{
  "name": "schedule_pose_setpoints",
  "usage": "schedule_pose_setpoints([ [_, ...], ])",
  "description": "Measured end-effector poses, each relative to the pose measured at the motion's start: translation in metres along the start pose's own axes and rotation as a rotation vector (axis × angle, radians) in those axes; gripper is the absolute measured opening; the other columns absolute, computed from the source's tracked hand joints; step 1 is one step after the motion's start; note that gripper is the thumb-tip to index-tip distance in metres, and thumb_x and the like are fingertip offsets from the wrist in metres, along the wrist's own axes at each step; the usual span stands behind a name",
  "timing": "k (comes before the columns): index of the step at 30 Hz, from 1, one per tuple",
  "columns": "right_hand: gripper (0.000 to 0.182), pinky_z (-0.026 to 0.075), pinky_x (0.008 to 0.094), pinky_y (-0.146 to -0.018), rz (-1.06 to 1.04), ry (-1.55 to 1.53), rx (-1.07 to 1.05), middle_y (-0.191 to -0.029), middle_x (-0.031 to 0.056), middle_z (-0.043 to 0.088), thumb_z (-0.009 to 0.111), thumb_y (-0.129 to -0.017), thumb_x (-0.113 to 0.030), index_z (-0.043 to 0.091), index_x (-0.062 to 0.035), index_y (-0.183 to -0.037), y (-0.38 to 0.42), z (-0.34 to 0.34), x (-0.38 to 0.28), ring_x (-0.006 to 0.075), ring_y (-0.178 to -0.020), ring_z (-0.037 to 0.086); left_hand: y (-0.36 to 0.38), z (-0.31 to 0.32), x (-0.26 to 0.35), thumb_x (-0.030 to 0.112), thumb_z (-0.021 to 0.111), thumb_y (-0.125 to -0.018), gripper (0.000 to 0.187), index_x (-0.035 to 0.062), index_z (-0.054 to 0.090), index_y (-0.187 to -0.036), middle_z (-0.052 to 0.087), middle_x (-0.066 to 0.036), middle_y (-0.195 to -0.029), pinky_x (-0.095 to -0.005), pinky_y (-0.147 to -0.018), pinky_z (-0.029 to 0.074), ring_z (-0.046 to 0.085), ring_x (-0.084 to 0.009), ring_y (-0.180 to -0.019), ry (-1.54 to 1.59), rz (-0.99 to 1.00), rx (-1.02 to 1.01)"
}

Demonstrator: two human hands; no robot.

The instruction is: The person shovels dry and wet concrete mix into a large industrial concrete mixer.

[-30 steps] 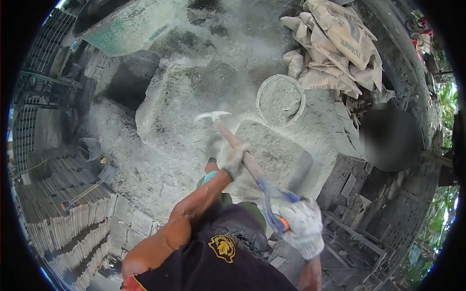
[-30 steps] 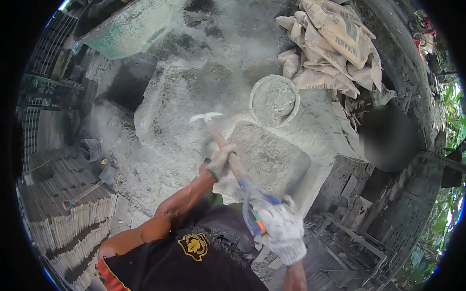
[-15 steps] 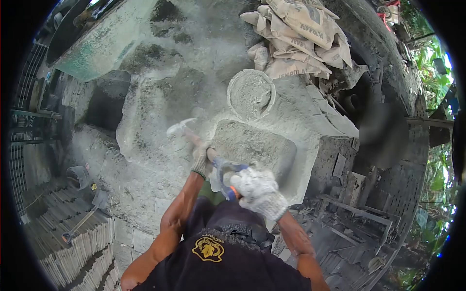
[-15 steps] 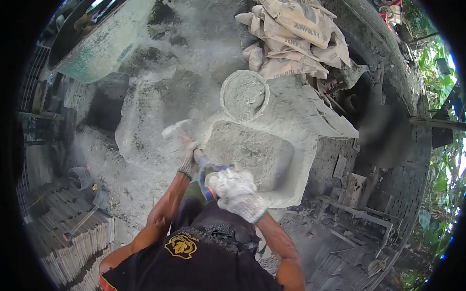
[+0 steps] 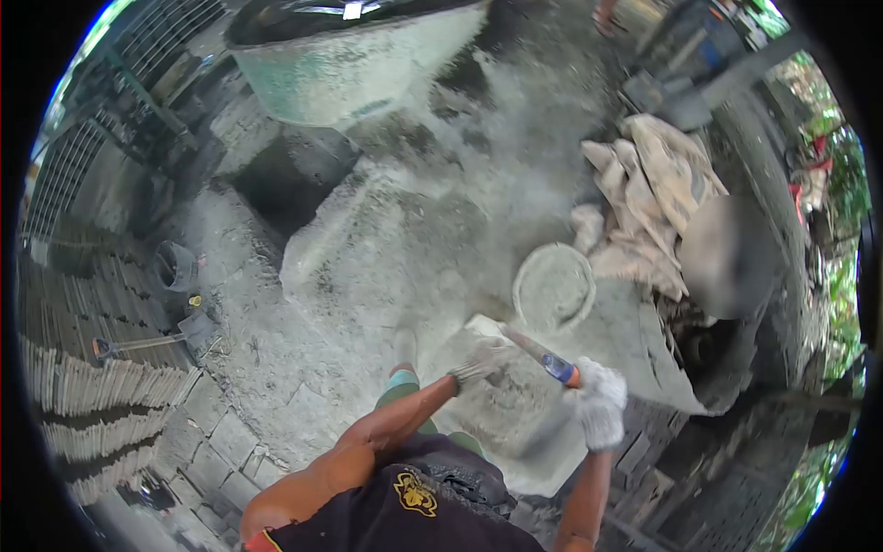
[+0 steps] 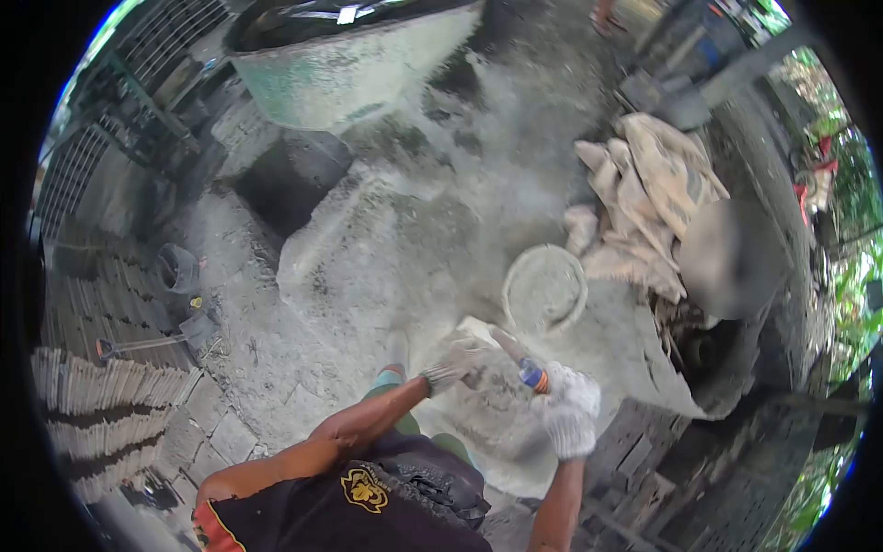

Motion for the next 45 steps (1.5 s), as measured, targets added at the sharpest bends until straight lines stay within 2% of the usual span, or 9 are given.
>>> schedule_pose_setpoints([
  [2,0.021,0.052,0.0455,-0.073,0.075,0.018,-0.074,-0.086,0.0157,0.070,0.071,-0.079,-0.029,0.072,-0.0152,-0.094,-0.032,0.104,0.022,0.0382,-0.080,0.066,0.010,-0.080,0.022,0.026,0.068,-0.092,0.024,0.0028,0.062,-0.095,0.065,-0.008,-0.076,-0.0381,-0.068,0.057,0.068,-0.0191,-0.068,0.070,-0.232,0.133],
  [4,0.031,0.053,0.0486,-0.077,0.150,-0.017,-0.107,-0.088,0.0161,0.071,0.066,-0.087,-0.043,0.071,-0.0146,-0.099,-0.036,0.228,0.082,0.0397,-0.082,0.067,0.029,-0.183,0.023,0.024,0.066,-0.094,0.021,0.0055,0.059,-0.086,0.060,-0.006,-0.064,-0.0379,-0.044,0.053,0.063,-0.0189,-0.054,-0.145,-0.130,0.473],
  [7,0.037,0.053,0.0493,-0.084,0.245,0.043,-0.353,-0.098,0.0188,0.071,0.061,-0.088,-0.045,0.071,-0.0105,-0.095,-0.062,0.213,0.074,0.0408,-0.096,0.067,0.077,-0.405,-0.076,0.023,0.067,-0.091,0.023,0.0011,0.061,-0.095,0.063,-0.011,-0.071,-0.0411,-0.047,0.058,0.066,-0.0251,-0.055,-0.407,0.014,0.594],
  [9,0.044,0.053,0.0486,-0.086,0.284,0.127,-0.478,-0.101,0.0196,0.072,0.064,-0.083,-0.052,0.071,-0.0102,-0.097,-0.075,0.187,0.066,0.0396,-0.100,0.068,0.172,-0.439,-0.069,0.035,0.067,-0.092,0.037,-0.0002,0.060,-0.103,0.063,-0.012,-0.083,-0.0429,-0.055,0.062,0.065,-0.0280,-0.059,-0.076,0.085,0.882],
  [15,0.071,0.055,0.0466,-0.085,-0.210,0.222,-0.200,-0.099,0.0184,0.072,0.079,-0.071,-0.058,0.062,-0.0077,-0.117,-0.162,0.209,-0.005,0.0349,-0.097,0.070,0.312,-0.428,-0.097,0.039,0.069,-0.092,0.041,0.0044,0.062,-0.112,0.061,-0.010,-0.083,-0.0412,-0.054,0.059,0.063,-0.0244,-0.059,0.451,-0.065,1.233],
  [20,0.070,0.055,0.0437,-0.086,-0.212,-0.293,-0.389,-0.104,0.0190,0.072,0.081,-0.071,-0.041,0.060,-0.0032,-0.126,-0.255,0.270,-0.124,0.0356,-0.099,0.069,0.271,-0.376,-0.042,0.040,0.069,-0.092,0.045,0.0002,0.062,-0.111,0.064,-0.015,-0.090,-0.0423,-0.059,0.059,0.067,-0.0263,-0.074,0.547,-0.001,1.198],
  [26,0.065,0.054,0.0405,-0.084,-0.117,-0.493,-0.544,-0.101,0.0184,0.074,0.082,-0.072,-0.037,0.064,0.0020,-0.121,-0.353,0.288,-0.211,0.0320,-0.095,0.071,0.219,-0.440,0.072,0.035,0.067,-0.093,0.039,0.0000,0.065,-0.110,0.065,-0.011,-0.084,-0.0352,-0.056,0.056,0.066,-0.0221,-0.064,0.424,0.071,1.090],
  [34,0.034,0.051,0.0317,-0.053,-0.076,-0.522,-0.928,-0.076,0.0080,0.068,0.074,-0.079,-0.015,0.070,0.0063,-0.105,-0.434,0.332,-0.281,0.0164,-0.058,0.063,0.287,-0.491,0.131,0.030,0.064,-0.092,0.029,0.0016,0.070,-0.094,0.067,-0.008,-0.075,-0.0331,-0.055,0.056,0.067,-0.0183,-0.061,0.545,0.148,1.371],
  [45,0.039,0.055,0.0317,-0.066,-0.354,-0.652,-0.773,-0.092,0.0118,0.074,0.075,-0.081,-0.019,0.068,0.0028,-0.114,-0.506,0.332,-0.531,0.0176,-0.075,0.070,0.352,-0.544,-0.064,0.044,0.070,-0.092,0.040,0.0044,0.066,-0.087,0.064,-0.006,-0.076,-0.0342,-0.052,0.055,0.064,-0.0177,-0.060,0.574,0.003,1.508],
])
Point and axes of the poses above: each hand's wrist, its own y-axis away from the middle knuckle, its own z-axis out of the palm, x = y × z, the point moved 3 cm from there along -y, towards the middle knuckle
